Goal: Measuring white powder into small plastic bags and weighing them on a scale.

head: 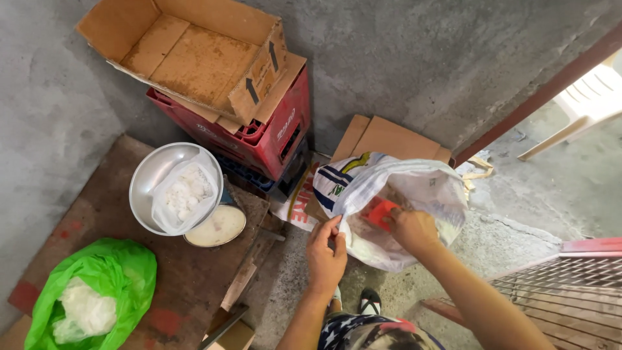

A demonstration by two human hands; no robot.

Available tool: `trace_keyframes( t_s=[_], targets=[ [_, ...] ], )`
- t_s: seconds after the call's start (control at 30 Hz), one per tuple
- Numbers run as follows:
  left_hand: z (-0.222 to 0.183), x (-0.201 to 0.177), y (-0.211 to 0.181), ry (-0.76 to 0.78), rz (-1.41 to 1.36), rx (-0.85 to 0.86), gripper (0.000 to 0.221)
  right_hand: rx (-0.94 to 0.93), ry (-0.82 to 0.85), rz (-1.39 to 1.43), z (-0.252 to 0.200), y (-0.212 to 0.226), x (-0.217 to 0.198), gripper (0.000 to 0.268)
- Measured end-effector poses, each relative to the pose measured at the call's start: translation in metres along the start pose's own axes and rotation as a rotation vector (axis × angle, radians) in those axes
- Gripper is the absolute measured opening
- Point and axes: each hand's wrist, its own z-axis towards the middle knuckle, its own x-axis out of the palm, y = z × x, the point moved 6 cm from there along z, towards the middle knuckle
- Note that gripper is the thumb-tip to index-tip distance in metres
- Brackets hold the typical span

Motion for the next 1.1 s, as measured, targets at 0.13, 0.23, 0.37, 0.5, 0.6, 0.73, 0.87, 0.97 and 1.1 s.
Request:
trace_keyframes(
  t_s=[0.13, 0.23, 0.37, 0.5, 0.6, 0.73, 0.87, 0.97, 1.1],
  targets=[
    [0.005, -0.003, 0.003, 0.043, -0.047, -0.072, 0.035, -0.018, 0.138, -0.154, -0.002, 0.008, -0.03, 0.032],
    [0.009, -0.002, 0.001, 0.019, 0.001, 0.0, 0.035, 0.021, 0.069, -0.091, 0.006, 0.011, -0.037, 0.024],
    [0.002, 0.0, -0.004, 0.012, 0.041, 0.062, 0.037, 0.081, 0.176, 0.064, -0.002, 0.022, -0.004, 0.032],
    [0.0, -0.002, -0.002, 0.019, 0.05, 0.025, 0.036, 0.174, 0.285, 0.009, -0.01, 0.004, -0.016, 0.034],
    [-0.004, -0.002, -0.003, -0.015, 0.09, 0.09, 0.036, 0.191, 0.36, -0.045, -0.02, -0.006, -0.05, 0.037],
    [-0.012, 0.009, 0.0, 0.005, 0.005, 0.025, 0.035, 0.09, 0.332, 0.007, -0.02, 0.003, 0.0, 0.032],
    [-0.007, 0.001, -0.005, -0.014, 0.034, 0.052, 0.037, 0.146, 0.226, 0.05, -0.012, 0.018, -0.002, 0.037],
    [-0.002, -0.006, -0.002, -0.008, 0.044, 0.017, 0.036, 0.156, 0.25, 0.031, -0.003, 0.02, -0.035, 0.037],
    [-0.005, -0.006, -0.003, -0.028, 0.069, 0.047, 0.036, 0.099, 0.303, -0.066, -0.003, -0.004, -0.014, 0.03]
  ],
)
